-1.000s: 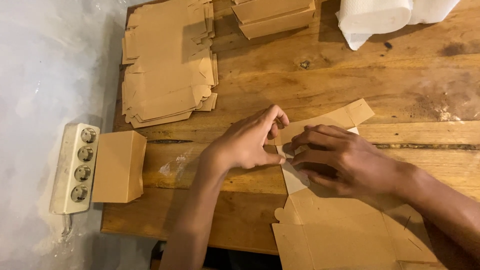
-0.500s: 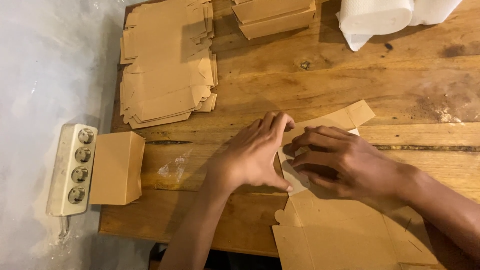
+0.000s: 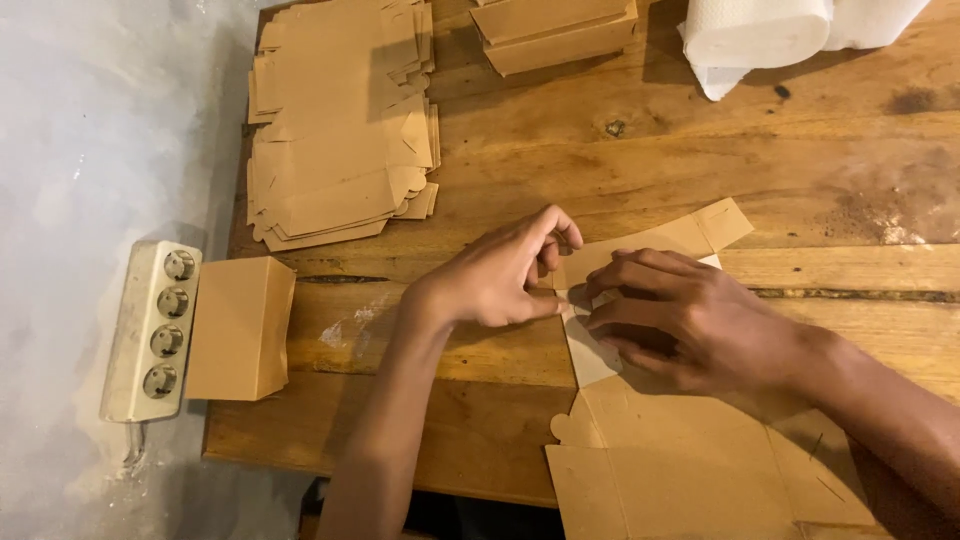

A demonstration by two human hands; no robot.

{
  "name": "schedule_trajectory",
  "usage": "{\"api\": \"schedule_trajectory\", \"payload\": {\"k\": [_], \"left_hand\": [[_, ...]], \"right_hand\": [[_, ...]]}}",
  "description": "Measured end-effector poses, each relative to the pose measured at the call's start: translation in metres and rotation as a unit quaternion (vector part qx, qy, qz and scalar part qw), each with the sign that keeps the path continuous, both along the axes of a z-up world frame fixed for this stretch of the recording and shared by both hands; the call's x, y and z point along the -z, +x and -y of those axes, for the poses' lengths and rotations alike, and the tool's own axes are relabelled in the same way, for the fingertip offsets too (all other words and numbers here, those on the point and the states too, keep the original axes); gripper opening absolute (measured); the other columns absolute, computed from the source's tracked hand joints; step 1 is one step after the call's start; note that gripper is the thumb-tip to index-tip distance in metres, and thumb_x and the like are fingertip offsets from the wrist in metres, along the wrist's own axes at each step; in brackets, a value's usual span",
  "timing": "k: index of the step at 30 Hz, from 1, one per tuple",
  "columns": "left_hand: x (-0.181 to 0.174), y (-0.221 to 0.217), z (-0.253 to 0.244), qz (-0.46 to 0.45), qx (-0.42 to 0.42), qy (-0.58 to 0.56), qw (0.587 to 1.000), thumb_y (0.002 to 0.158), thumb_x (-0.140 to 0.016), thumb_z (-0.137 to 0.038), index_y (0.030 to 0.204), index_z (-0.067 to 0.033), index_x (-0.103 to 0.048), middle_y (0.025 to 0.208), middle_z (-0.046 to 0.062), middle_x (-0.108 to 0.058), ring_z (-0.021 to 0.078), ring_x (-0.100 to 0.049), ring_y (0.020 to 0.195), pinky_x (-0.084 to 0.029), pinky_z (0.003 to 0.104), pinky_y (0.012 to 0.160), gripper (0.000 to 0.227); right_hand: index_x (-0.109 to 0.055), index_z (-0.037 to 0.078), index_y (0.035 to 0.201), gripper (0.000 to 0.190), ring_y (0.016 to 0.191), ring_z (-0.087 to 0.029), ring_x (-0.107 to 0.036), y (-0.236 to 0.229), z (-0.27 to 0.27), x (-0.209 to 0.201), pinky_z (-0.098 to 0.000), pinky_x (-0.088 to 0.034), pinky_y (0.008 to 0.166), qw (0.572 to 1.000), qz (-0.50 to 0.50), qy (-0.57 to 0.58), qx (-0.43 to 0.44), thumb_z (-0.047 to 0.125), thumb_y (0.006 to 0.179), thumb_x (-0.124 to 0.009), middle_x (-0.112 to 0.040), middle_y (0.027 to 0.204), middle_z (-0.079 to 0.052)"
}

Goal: The person folds flat cardboard pieces into small boxes by hand on a wooden table. They crease the pre-scored lines, fold the side flaps, and tuck the tabs to form the box shape. Stacks of flat cardboard and finished boxes are visible nearby.

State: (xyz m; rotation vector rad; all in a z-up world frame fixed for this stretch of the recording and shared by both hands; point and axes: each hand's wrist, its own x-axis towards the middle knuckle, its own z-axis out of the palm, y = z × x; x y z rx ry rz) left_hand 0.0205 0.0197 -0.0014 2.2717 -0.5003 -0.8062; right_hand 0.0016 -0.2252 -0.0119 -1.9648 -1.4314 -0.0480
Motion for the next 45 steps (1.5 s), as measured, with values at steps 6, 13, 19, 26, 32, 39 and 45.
{"api": "schedule_trajectory", "payload": {"k": [6, 13, 19, 26, 32, 39, 45], "left_hand": [[0.001, 0.001, -0.003, -0.008, -0.025, -0.032, 0.999, 0.090, -0.077, -0.009, 0.121, -0.0184, -0.050, 0.096, 0.000, -0.055, 0.0127, -0.050, 0.077, -0.049, 0.030, 0.069, 0.042], [-0.002, 0.000, 0.000, -0.006, -0.026, -0.012, 1.000, 0.088, -0.080, -0.015, 0.120, -0.0183, -0.051, 0.095, -0.001, -0.055, 0.0124, -0.051, 0.077, -0.048, 0.031, 0.069, 0.043], [-0.014, -0.004, 0.008, -0.037, -0.026, 0.034, 0.998, 0.082, -0.086, -0.020, 0.124, -0.0184, -0.051, 0.105, 0.001, -0.055, 0.0147, -0.053, 0.087, -0.051, 0.033, 0.076, 0.054], [-0.008, -0.010, 0.013, 0.035, 0.018, 0.070, 0.997, 0.064, -0.095, -0.038, 0.122, -0.0177, -0.047, 0.127, 0.002, -0.055, 0.0199, -0.061, 0.108, -0.050, 0.036, 0.083, 0.078], [-0.002, -0.019, 0.017, 0.072, 0.036, 0.099, 0.992, 0.057, -0.098, -0.041, 0.127, -0.0164, -0.040, 0.127, 0.006, -0.048, 0.0238, -0.056, 0.111, -0.051, 0.038, 0.083, 0.094], [0.005, -0.022, 0.017, 0.113, 0.054, 0.106, 0.987, 0.055, -0.101, -0.048, 0.125, -0.0139, -0.041, 0.125, 0.009, -0.048, 0.0252, -0.055, 0.108, -0.050, 0.041, 0.085, 0.099], [-0.015, -0.014, 0.015, 0.008, 0.030, 0.098, 0.995, 0.075, -0.089, -0.028, 0.123, -0.0230, -0.053, 0.129, 0.001, -0.051, 0.0176, -0.055, 0.112, -0.048, 0.038, 0.095, 0.061]], "right_hand": [[-0.075, 0.010, 0.113, 0.024, 0.110, -0.026, -0.068, 0.000, 0.000, 0.001, -0.0402, -0.055, 0.101, 1.000, 0.007, 0.001, 0.001, 0.022, 0.093, -0.070, -0.070, 0.120, -0.010], [-0.072, 0.009, 0.107, 0.017, 0.109, -0.027, -0.066, 0.001, -0.001, -0.001, -0.0406, -0.053, 0.095, 1.000, -0.001, 0.004, -0.003, 0.022, 0.096, -0.066, -0.067, 0.119, -0.009], [-0.071, 0.009, 0.110, 0.019, 0.113, -0.028, -0.065, 0.001, 0.001, 0.000, -0.0407, -0.053, 0.098, 1.000, -0.023, 0.002, -0.004, 0.021, 0.096, -0.066, -0.067, 0.123, -0.009], [-0.072, 0.006, 0.111, 0.021, 0.110, -0.029, -0.067, 0.002, 0.002, 0.006, -0.0447, -0.053, 0.101, 0.999, 0.018, 0.030, 0.006, 0.018, 0.094, -0.068, -0.069, 0.121, -0.011], [-0.075, -0.001, 0.099, 0.016, 0.089, -0.024, -0.078, 0.021, 0.031, -0.003, -0.0301, -0.068, 0.072, 0.994, -0.008, 0.065, 0.088, 0.008, 0.095, -0.062, -0.076, 0.102, -0.016], [-0.077, 0.004, 0.103, 0.020, 0.066, -0.017, -0.076, 0.037, 0.069, -0.027, -0.0293, -0.064, 0.059, 0.974, -0.037, -0.057, 0.216, 0.020, 0.094, -0.070, -0.080, 0.087, -0.009], [-0.077, 0.034, 0.126, 0.052, 0.053, -0.014, -0.073, 0.039, 0.073, -0.013, -0.0270, -0.056, 0.044, 0.938, -0.257, -0.215, 0.086, 0.010, 0.081, -0.068, -0.087, 0.118, 0.004]]}}
